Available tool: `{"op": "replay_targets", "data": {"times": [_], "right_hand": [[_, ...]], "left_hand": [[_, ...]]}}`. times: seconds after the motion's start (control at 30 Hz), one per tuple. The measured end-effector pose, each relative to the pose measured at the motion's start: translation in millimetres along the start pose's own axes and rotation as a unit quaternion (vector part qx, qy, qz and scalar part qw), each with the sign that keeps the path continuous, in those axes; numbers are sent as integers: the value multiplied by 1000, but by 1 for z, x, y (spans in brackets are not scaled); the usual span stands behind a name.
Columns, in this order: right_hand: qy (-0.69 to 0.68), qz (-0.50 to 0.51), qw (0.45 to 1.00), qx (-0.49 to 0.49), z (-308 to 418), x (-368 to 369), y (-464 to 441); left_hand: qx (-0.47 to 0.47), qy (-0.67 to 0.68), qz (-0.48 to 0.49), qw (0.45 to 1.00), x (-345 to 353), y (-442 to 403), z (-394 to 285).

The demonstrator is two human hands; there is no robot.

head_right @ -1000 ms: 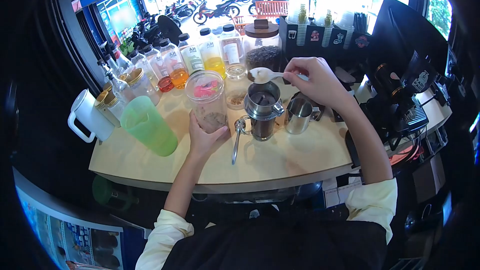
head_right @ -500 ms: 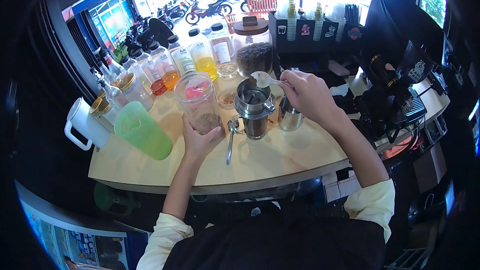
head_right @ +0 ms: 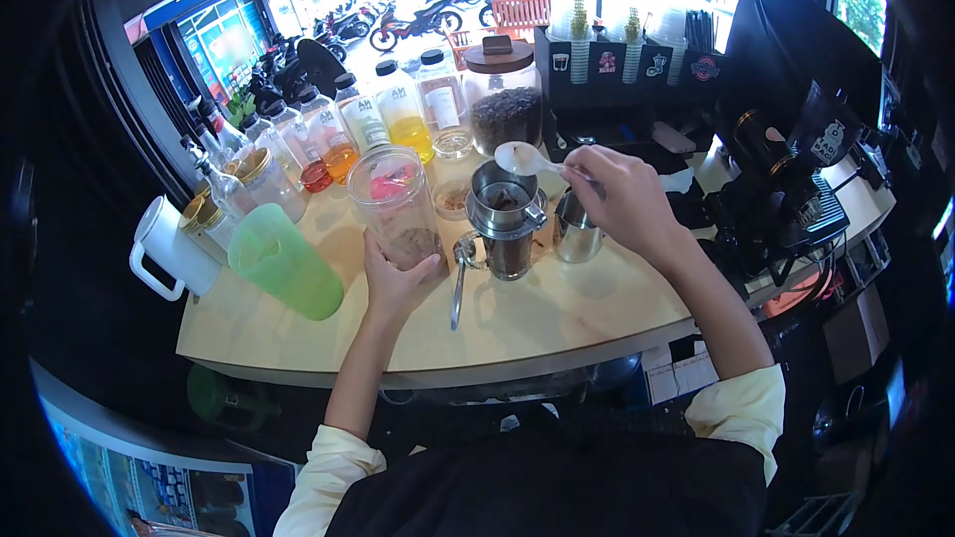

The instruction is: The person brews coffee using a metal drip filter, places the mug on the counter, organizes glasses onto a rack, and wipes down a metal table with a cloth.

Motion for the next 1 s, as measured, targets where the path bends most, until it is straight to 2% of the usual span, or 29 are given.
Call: {"op": "replay_targets", "data": {"times": [0.03, 0.1, 0.2, 0.3, 0.43, 0.53, 0.6, 0.67, 0.73, 0.83, 0.9, 0.93, 1.0], "right_hand": [[0, 0, 1000, -1, -1, 0, 3], [64, 3, 995, -80, 5, 3, 10], [69, -26, 992, -105, 8, 0, 13], [99, 23, 991, -86, 5, 6, 14], [66, -10, 992, -106, 13, 4, 2], [15, -37, 994, -102, 36, 6, -16], [14, -27, 979, -202, 61, 15, -23], [47, 5, 980, -195, 74, 28, -28], [161, 50, 948, -268, 92, 53, -30], [242, 70, 920, -301, 105, 85, -36], [228, 59, 920, -314, 110, 98, -40], [217, 49, 920, -324, 114, 102, -40], [197, 31, 925, -323, 119, 103, -42]], "left_hand": [[1, 0, -1, 1000, 0, 0, 0], [-2, 18, 4, 1000, 1, 0, 2], [10, 24, 2, 1000, 1, 0, 4], [-8, 32, 0, 999, 2, 1, 5], [7, 17, -7, 1000, 0, 1, 5], [32, -55, 3, 998, -3, 1, 0], [56, -64, 27, 996, -2, 1, -4], [58, -61, 28, 996, -2, 1, -1], [58, -55, 29, 996, -2, 1, 0], [88, -95, 36, 991, -6, 0, -6], [149, -184, 30, 971, -8, 0, -15], [147, -185, 28, 971, -10, 0, -10], [87, -120, 22, 989, -10, -1, 4]]}}
Point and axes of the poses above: each hand's wrist, its own y-axis away from the middle knuckle, its own x-axis out of the palm, z = x × y, the point moved 6 cm from there along -y, towards the middle knuckle, and after that the axes turned 8 degrees about x, right-handed, at the moved point
